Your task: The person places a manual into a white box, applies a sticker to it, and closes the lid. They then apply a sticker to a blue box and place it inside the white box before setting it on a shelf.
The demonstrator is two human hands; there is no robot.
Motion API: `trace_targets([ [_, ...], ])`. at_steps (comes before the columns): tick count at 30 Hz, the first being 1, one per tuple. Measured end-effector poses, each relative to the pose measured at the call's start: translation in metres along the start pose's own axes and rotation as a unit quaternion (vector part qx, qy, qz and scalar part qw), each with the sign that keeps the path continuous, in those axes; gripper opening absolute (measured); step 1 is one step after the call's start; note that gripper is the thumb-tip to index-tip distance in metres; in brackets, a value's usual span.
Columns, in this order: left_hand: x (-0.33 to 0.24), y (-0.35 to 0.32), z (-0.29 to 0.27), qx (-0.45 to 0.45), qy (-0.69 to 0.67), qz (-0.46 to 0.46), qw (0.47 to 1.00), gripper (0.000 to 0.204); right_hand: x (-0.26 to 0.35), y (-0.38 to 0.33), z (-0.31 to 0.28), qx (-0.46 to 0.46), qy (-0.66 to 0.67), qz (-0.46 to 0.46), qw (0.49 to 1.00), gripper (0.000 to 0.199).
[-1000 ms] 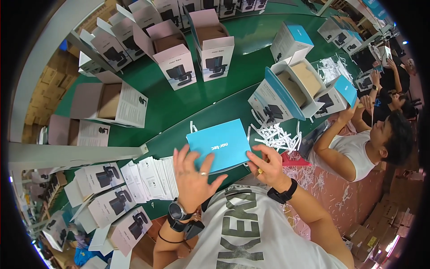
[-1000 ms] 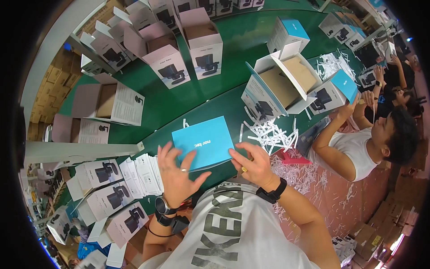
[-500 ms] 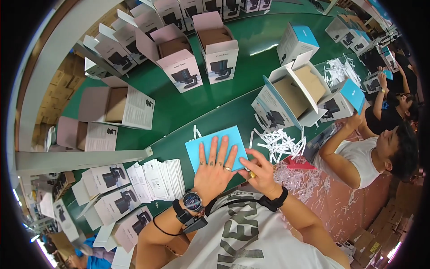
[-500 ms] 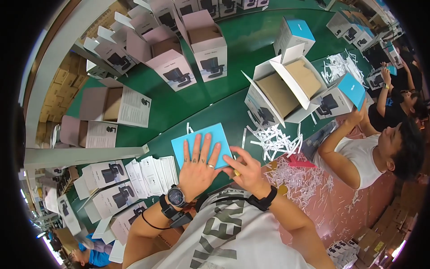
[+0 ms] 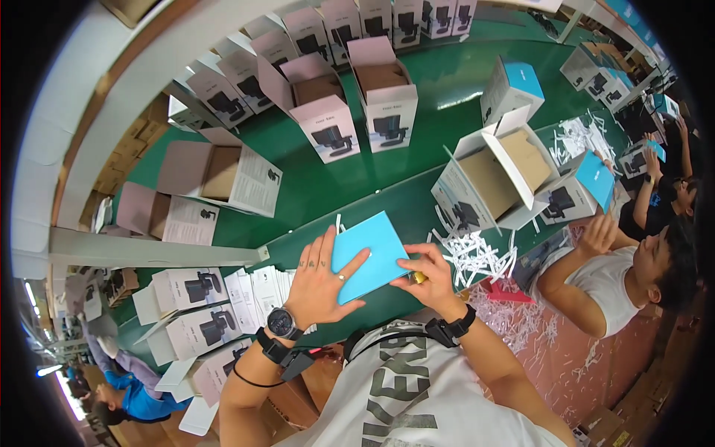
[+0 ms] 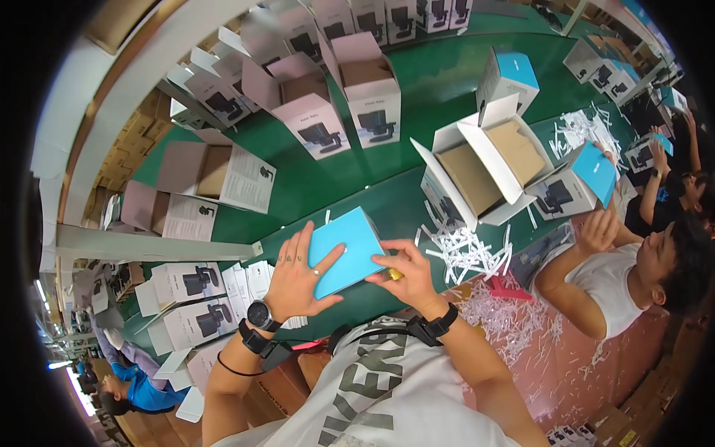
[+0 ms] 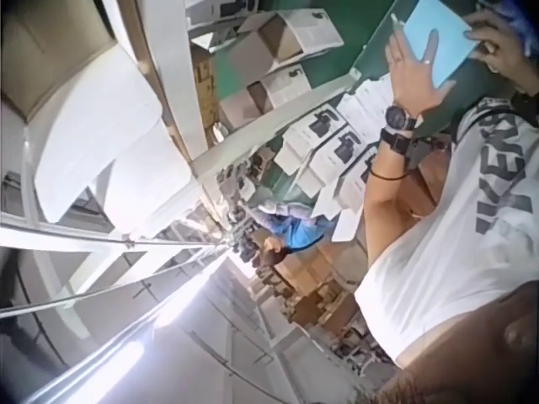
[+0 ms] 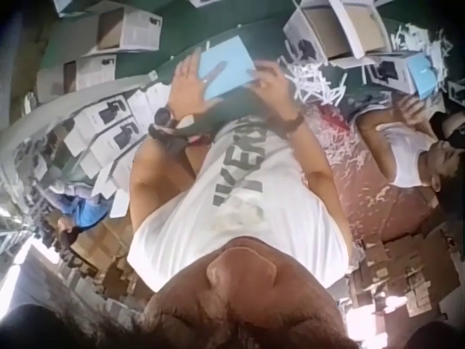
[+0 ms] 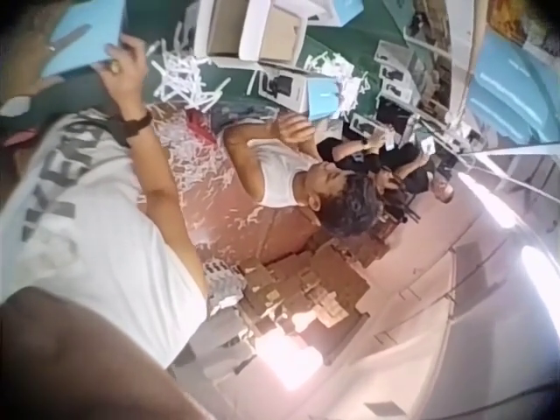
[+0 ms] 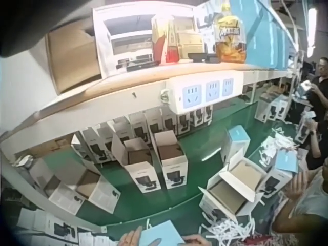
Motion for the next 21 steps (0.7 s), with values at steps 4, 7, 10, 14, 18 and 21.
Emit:
trace_targets([
  [4, 0.027, -0.009, -0.003, -0.024, 0.022, -0.048, 0.998, 0.09, -0.018, 0.003, -0.022, 0.023, 0.064, 0.121, 0.99, 0.024],
  [7, 0.071, 0.017, -0.009, -0.06, 0.062, -0.205, 0.975, 0.087, -0.057, -0.041, -0.055, 0.001, 0.048, 0.233, 0.971, 0.019],
  [10, 0.147, 0.043, 0.008, -0.134, 0.182, -0.365, 0.903, 0.078, -0.078, -0.092, -0.076, -0.037, 0.061, 0.36, 0.93, 0.023],
  [14, 0.211, 0.059, 0.046, -0.223, 0.212, -0.362, 0.88, 0.065, -0.094, -0.129, -0.087, -0.014, 0.104, 0.413, 0.905, 0.026],
  [18, 0.194, 0.079, 0.044, -0.309, 0.186, -0.366, 0.858, 0.055, -0.104, -0.159, -0.103, -0.018, 0.165, 0.458, 0.873, 0.027],
  [21, 0.139, 0.143, -0.002, -0.366, 0.115, -0.267, 0.884, 0.049, -0.113, -0.18, -0.11, -0.024, 0.174, 0.447, 0.877, 0.027],
])
Point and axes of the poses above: each hand's wrist, its own y-axis towards the middle knuckle, its own z-axis out of the palm, x = y × z, the point moved 5 cm from there along y, towards the middle knuckle, and after that the axes turned 7 degrees about y, right-handed, at the moved point
